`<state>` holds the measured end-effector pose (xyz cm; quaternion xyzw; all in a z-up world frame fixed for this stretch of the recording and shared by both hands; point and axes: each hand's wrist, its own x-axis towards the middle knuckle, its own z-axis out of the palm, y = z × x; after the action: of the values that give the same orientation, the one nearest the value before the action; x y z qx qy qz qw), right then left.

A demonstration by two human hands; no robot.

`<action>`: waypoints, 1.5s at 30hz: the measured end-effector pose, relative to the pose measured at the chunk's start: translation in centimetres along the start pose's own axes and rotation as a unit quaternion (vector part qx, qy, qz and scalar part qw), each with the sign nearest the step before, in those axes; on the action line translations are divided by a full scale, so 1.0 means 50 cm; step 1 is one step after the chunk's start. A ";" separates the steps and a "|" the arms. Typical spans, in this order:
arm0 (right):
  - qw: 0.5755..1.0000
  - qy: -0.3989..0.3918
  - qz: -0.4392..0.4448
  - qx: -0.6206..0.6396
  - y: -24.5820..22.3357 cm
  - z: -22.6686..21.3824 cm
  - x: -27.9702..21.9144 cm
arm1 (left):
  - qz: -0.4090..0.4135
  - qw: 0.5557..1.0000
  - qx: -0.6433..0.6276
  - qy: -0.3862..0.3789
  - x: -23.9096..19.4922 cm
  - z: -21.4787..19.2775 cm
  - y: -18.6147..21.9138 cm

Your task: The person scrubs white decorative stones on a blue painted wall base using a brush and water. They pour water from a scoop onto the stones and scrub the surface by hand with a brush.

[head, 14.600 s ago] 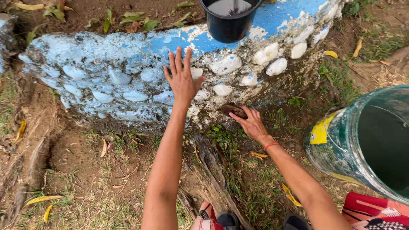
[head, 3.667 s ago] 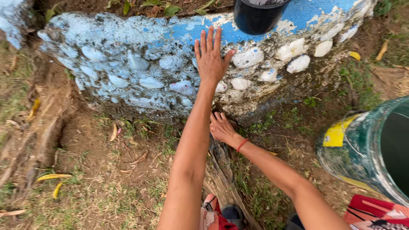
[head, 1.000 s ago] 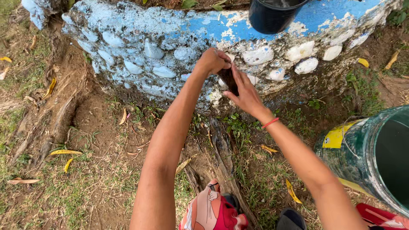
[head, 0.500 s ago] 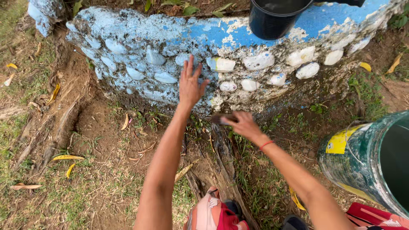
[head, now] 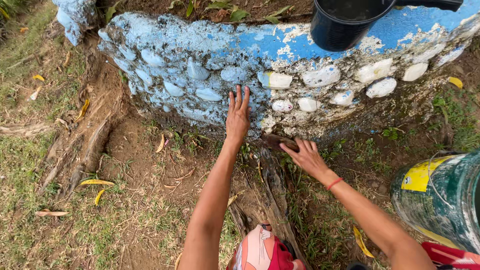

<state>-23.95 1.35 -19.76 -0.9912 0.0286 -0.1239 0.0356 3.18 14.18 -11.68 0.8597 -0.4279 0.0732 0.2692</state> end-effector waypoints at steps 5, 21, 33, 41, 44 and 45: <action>0.996 -0.003 -0.001 -0.091 -0.103 0.052 0.110 | 0.001 0.998 -0.043 0.034 -0.002 -0.011 0.038; 0.995 -0.012 -0.075 0.060 0.030 0.021 0.024 | 0.031 0.996 -0.043 0.071 0.000 -0.004 0.031; 0.989 -0.122 0.009 0.084 0.043 0.030 -0.019 | -0.001 0.999 -0.022 0.024 -0.015 0.010 0.010; 0.998 -0.059 -0.012 -0.026 -0.054 0.071 0.088 | -0.009 0.998 -0.044 0.043 -0.028 0.005 0.026; 0.998 -0.008 -0.032 -0.055 0.016 0.042 0.073 | -0.018 0.999 -0.038 0.025 -0.003 -0.002 0.036; 0.996 0.020 -0.045 -0.079 0.047 0.028 0.065 | -0.019 0.999 -0.027 0.018 0.014 -0.006 0.033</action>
<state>-20.58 -1.12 -20.49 -0.9886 -0.0055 -0.1424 -0.0491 2.35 13.04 -10.50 0.8588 -0.4083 0.0715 0.3010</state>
